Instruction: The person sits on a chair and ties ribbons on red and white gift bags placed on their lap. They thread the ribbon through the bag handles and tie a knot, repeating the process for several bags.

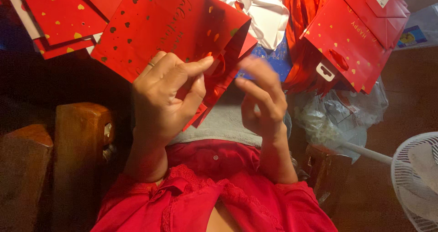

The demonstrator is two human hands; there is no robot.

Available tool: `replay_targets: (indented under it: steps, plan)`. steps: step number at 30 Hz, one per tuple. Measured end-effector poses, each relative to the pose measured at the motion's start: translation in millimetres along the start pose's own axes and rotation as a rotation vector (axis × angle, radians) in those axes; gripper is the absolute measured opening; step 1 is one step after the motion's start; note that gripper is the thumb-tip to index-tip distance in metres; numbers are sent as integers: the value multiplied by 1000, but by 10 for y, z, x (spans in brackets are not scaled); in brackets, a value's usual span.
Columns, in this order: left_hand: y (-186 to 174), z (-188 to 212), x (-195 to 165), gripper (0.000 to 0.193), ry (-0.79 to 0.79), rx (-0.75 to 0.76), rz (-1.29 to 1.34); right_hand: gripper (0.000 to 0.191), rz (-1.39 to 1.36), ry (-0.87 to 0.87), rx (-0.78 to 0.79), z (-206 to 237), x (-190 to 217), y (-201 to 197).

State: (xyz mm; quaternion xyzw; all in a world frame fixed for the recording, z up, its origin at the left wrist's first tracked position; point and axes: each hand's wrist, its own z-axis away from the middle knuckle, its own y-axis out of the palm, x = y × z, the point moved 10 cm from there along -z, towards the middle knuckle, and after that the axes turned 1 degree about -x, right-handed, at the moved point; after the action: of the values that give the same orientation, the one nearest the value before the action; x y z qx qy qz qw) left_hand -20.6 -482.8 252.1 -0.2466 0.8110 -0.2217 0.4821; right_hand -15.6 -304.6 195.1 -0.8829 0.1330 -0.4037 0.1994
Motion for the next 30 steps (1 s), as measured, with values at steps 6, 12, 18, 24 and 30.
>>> replay_targets:
  steps: [6, 12, 18, 24, 30]
  plan:
    - [286, -1, -296, 25, 115, 195, -32, 32, 437, -139, -78, 101, 22, 86]
    - [-55, -30, -815, 28, 354, 87, 7, 11, 134, -45, -110, 183, -166, 39]
    - [-441, 150, -1019, 31, 528, -351, 95, 14, -483, 511, -523, 693, -954, -33]
    - [651, 97, 47, 21, 126, -2, 47, 35, -715, 732, -293, 649, -1192, 421]
    - [1331, 116, 643, 35, -64, 163, -79, 18, -321, 547, -292, 779, -957, 96]
